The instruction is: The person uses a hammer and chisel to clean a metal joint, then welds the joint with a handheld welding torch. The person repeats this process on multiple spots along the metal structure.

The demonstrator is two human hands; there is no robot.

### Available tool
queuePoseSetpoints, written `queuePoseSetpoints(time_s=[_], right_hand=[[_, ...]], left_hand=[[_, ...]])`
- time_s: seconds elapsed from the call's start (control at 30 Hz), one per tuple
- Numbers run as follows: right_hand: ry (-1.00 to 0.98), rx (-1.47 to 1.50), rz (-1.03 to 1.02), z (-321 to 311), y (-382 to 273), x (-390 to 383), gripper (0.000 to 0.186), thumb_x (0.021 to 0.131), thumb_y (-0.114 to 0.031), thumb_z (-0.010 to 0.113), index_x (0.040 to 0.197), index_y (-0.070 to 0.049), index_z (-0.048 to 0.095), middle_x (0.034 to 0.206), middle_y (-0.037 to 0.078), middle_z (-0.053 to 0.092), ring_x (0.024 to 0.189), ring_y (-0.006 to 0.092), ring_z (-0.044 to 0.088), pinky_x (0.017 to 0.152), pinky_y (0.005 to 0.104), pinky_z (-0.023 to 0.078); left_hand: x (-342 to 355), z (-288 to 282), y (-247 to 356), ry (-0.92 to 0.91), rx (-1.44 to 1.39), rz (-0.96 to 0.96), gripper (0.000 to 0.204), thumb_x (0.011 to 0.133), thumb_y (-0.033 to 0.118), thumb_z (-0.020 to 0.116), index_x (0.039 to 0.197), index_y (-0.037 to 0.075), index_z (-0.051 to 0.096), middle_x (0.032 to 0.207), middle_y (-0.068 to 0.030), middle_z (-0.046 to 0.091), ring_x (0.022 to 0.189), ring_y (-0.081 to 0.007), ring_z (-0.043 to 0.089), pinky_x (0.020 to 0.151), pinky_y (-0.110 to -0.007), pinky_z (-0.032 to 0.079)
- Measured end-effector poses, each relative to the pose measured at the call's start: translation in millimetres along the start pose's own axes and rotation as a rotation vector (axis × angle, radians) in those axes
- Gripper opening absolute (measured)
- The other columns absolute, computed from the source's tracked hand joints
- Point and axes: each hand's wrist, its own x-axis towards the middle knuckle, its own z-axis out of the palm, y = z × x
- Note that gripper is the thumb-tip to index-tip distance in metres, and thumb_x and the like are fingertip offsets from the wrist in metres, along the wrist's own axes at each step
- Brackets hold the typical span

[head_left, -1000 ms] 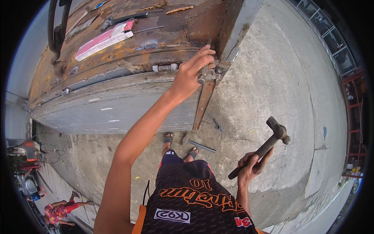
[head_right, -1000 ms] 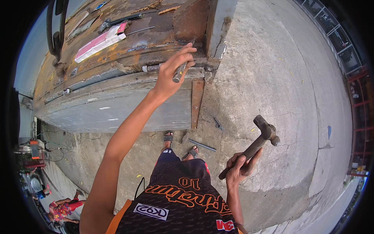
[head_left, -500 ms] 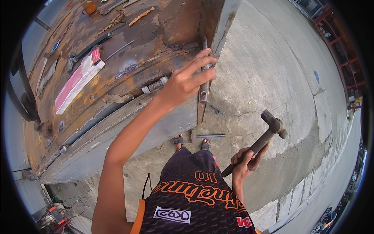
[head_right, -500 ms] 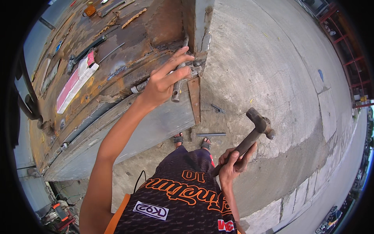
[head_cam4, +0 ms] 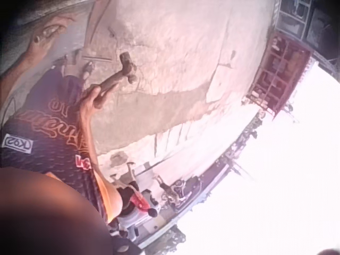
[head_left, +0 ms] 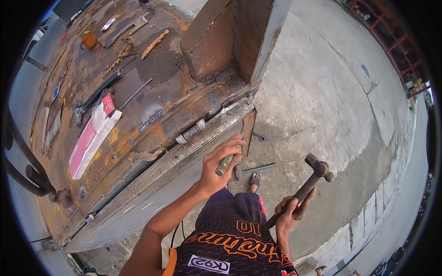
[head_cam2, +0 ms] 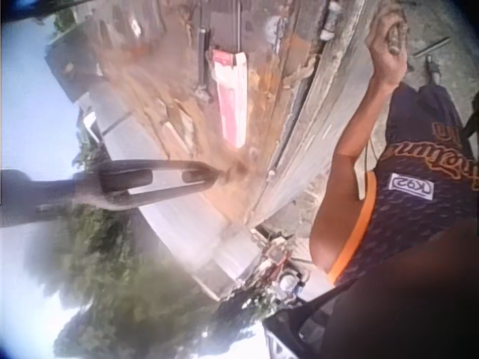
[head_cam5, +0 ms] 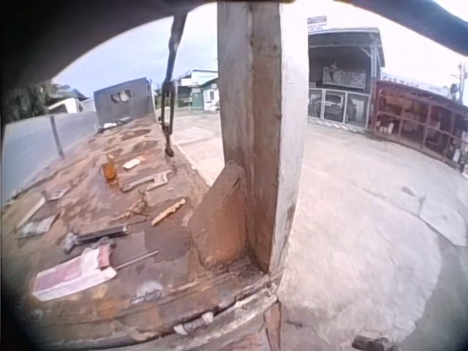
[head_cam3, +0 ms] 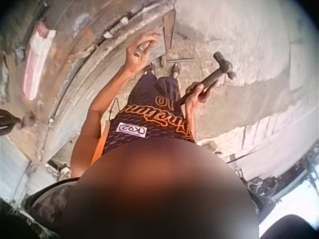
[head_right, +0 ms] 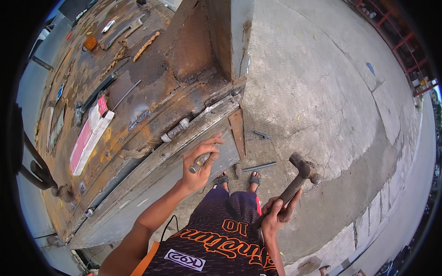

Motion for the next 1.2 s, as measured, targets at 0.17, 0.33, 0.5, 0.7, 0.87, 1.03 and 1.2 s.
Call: queuePoseSetpoints(time_s=[0.17,0.33,0.5,0.7,0.87,1.03,1.2], right_hand=[[0.068,-0.115,0.171,5,14,17,0.073,0.108,-0.032,0.053,0.164,-0.019,0.009,0.066,0.001,0.047,0.047,0.0073,0.044,0.041,0.0251,0.037],[0.102,-0.211,0.321,18,68,37,0.071,0.107,-0.032,0.053,0.164,-0.022,0.011,0.063,0.000,0.046,0.044,0.0078,0.044,0.038,0.0255,0.036],[0.096,-0.208,0.439,34,105,35,0.068,0.108,-0.034,0.051,0.164,-0.028,0.013,0.061,-0.001,0.042,0.042,0.0079,0.042,0.035,0.0250,0.034],[0.002,-0.087,0.416,38,61,12,0.069,0.108,-0.032,0.051,0.164,-0.022,0.012,0.066,0.001,0.045,0.047,0.0076,0.044,0.042,0.0239,0.039],[-0.035,0.018,0.312,42,45,8,0.047,0.110,-0.033,0.046,0.151,-0.016,0.030,0.068,0.002,0.045,0.045,0.0087,0.043,0.040,0.0249,0.038],[-0.103,0.106,0.238,37,53,8,0.036,0.110,-0.034,0.046,0.137,-0.011,0.039,0.069,0.003,0.046,0.045,0.0095,0.043,0.040,0.0250,0.039],[-0.069,0.046,0.353,27,67,8,0.041,0.108,-0.035,0.050,0.139,-0.009,0.038,0.065,0.003,0.046,0.044,0.0095,0.045,0.039,0.0251,0.039]], left_hand=[[-58,24,-31,-0.070,-0.185,-0.257,0.012,0.098,0.006,0.065,0.107,0.000,0.061,0.121,-0.0192,0.069,0.129,-0.0352,0.060,0.103,-0.045,0.052],[-99,24,-57,-0.116,-0.203,-0.300,0.011,0.094,-0.003,0.066,0.104,0.000,0.062,0.120,-0.0220,0.069,0.131,-0.0422,0.057,0.113,-0.054,0.041],[-109,24,-60,-0.031,-0.393,-0.413,0.019,0.100,0.007,0.061,0.113,-0.006,0.059,0.117,-0.0278,0.067,0.118,-0.0375,0.064,0.098,-0.049,0.053],[-85,8,-15,-0.115,-0.296,-0.240,0.018,0.091,-0.001,0.070,0.106,0.001,0.061,0.117,-0.0234,0.070,0.130,-0.0452,0.056,0.112,-0.059,0.041],[-43,-19,18,-0.059,-0.292,-0.052,0.034,0.086,-0.010,0.070,0.113,0.006,0.058,0.128,-0.0202,0.067,0.132,-0.0431,0.056,0.110,-0.053,0.043],[9,-45,6,0.140,-0.108,0.167,0.020,0.094,0.003,0.068,0.111,0.005,0.057,0.123,-0.0267,0.067,0.127,-0.0503,0.057,0.102,-0.054,0.051],[24,-38,6,0.237,-0.203,0.180,0.019,0.097,0.011,0.066,0.111,0.004,0.055,0.120,-0.0272,0.067,0.125,-0.0511,0.058,0.104,-0.058,0.049]])
